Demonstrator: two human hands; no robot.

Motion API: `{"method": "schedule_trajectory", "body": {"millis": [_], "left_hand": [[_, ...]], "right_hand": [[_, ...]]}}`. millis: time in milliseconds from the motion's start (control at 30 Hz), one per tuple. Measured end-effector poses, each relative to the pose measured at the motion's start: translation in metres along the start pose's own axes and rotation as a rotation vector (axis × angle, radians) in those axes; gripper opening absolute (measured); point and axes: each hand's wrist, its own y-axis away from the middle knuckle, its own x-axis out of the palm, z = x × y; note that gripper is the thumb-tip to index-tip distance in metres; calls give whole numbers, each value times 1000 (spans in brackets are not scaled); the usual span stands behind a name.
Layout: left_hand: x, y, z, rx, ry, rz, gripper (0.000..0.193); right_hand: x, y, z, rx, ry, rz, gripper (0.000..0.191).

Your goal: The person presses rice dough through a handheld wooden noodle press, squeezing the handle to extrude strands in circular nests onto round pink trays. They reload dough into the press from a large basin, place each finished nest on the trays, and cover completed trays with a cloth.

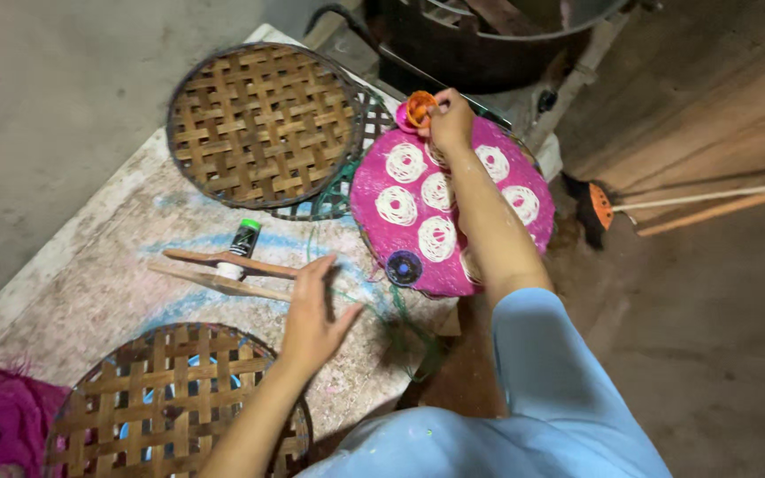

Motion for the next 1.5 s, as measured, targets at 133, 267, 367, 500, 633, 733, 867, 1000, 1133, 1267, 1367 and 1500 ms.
{"method": "schedule_trajectory", "body": {"millis": [133, 267, 367, 500, 633, 733, 867, 1000, 1133, 1267, 1367, 1500], "left_hand": [[-14, 13, -2, -47, 17, -19, 76], [-35, 32, -3, -121, -2, -58, 73], [-50, 47, -3, -127, -30, -146, 71], [-58, 64, -2, -197, 49, -212, 68], [-76, 94, 4, -175, -67, -263, 66], [-112, 140, 14, -299, -124, -381, 59], [-173, 239, 31, -552, -391, -633, 53], [-197, 344, 43, -695, -665, -824, 55], [-190, 418, 53, -812, -590, -948, 47], [-184, 455, 56, -879, -541, -835, 51], [-183, 464, 44, -749, -527, -895, 53], [-189, 458, 8, -741, -190, -891, 43]], "right_hand": [[-34, -3, -4, 20, -142, 47, 10], [-110, 9, -7, -14, 98, -134, 16], [-171, 26, -22, -326, 682, -370, 11], [-209, 40, -47, -224, 802, -416, 17], [-214, 50, -43, -235, 1008, -409, 21], [-203, 68, -26, -428, 1091, -424, 43], [-113, 140, -10, -779, 653, -28, 14], [36, 257, -13, -581, 234, 618, 19], [140, 340, 9, -889, 519, 851, 58], [228, 398, 42, -1078, 429, 917, 50], [300, 459, 57, -988, 318, 1165, 40], [405, 560, 76, -1190, 253, 1255, 29]]}}
